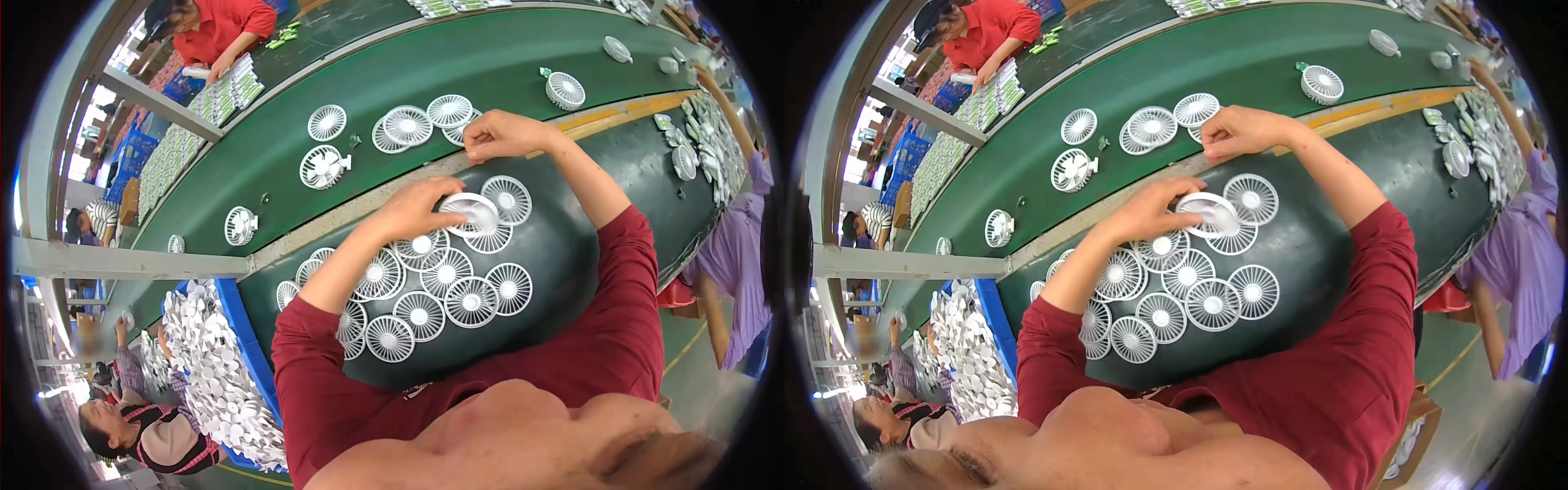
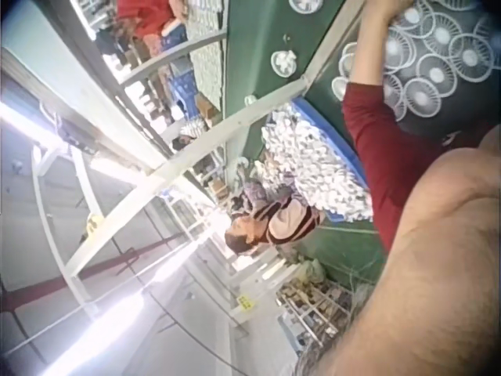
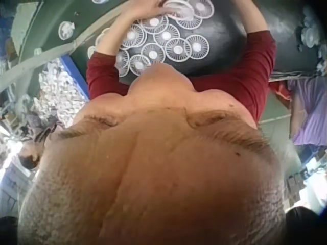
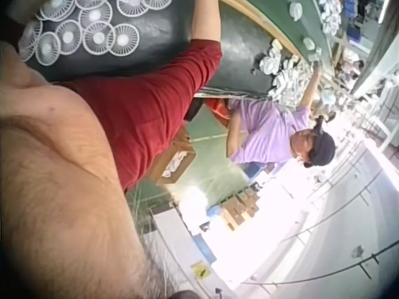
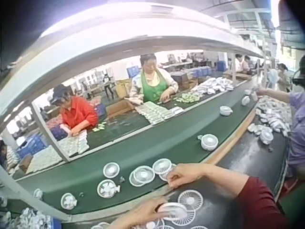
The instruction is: The person arranges circular fan grilles on the workstation and assembles handheld fans by pressing the plastic grilles onto the fan housings before setting them onto the conveyor belt.
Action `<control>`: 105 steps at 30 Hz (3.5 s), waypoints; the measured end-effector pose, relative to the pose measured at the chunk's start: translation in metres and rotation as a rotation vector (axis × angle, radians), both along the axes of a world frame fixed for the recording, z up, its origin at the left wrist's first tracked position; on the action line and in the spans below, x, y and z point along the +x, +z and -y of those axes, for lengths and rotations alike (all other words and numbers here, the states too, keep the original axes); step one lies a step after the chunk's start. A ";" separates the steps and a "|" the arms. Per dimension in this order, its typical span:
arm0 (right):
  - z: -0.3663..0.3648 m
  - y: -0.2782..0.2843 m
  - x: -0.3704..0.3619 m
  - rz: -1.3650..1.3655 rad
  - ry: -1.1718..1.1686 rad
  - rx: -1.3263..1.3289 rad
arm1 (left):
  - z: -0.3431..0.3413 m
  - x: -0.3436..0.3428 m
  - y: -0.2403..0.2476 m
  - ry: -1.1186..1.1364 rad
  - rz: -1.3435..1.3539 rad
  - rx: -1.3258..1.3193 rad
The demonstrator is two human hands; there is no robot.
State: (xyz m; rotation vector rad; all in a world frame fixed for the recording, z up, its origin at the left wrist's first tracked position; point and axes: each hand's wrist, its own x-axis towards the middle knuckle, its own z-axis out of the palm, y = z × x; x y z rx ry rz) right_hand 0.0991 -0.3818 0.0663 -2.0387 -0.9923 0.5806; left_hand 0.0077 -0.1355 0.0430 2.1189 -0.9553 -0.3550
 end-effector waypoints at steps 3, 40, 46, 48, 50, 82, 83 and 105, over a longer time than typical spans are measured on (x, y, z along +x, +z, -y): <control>0.001 -0.002 0.005 0.233 -0.141 0.029 | -0.001 -0.001 0.009 0.104 0.107 -0.036; 0.021 -0.048 0.028 0.488 -0.362 -0.334 | -0.035 0.079 -0.011 0.420 0.512 0.174; 0.004 -0.044 -0.018 0.385 0.045 -0.126 | -0.079 0.089 -0.043 0.400 0.303 0.192; 0.009 -0.042 -0.042 0.403 0.025 -0.155 | -0.079 0.080 -0.031 0.419 0.355 0.286; 0.008 -0.048 -0.055 0.394 0.065 -0.076 | -0.093 0.078 -0.022 0.458 0.436 0.307; -0.134 0.017 -0.178 0.774 -0.163 0.445 | -0.010 -0.142 0.022 0.561 -0.440 -1.293; -0.141 0.021 -0.176 0.754 -0.130 0.476 | -0.010 -0.144 0.026 0.553 -0.464 -1.380; -0.195 0.042 -0.220 -0.224 -0.088 0.843 | 0.002 -0.138 0.049 0.830 -0.056 -1.528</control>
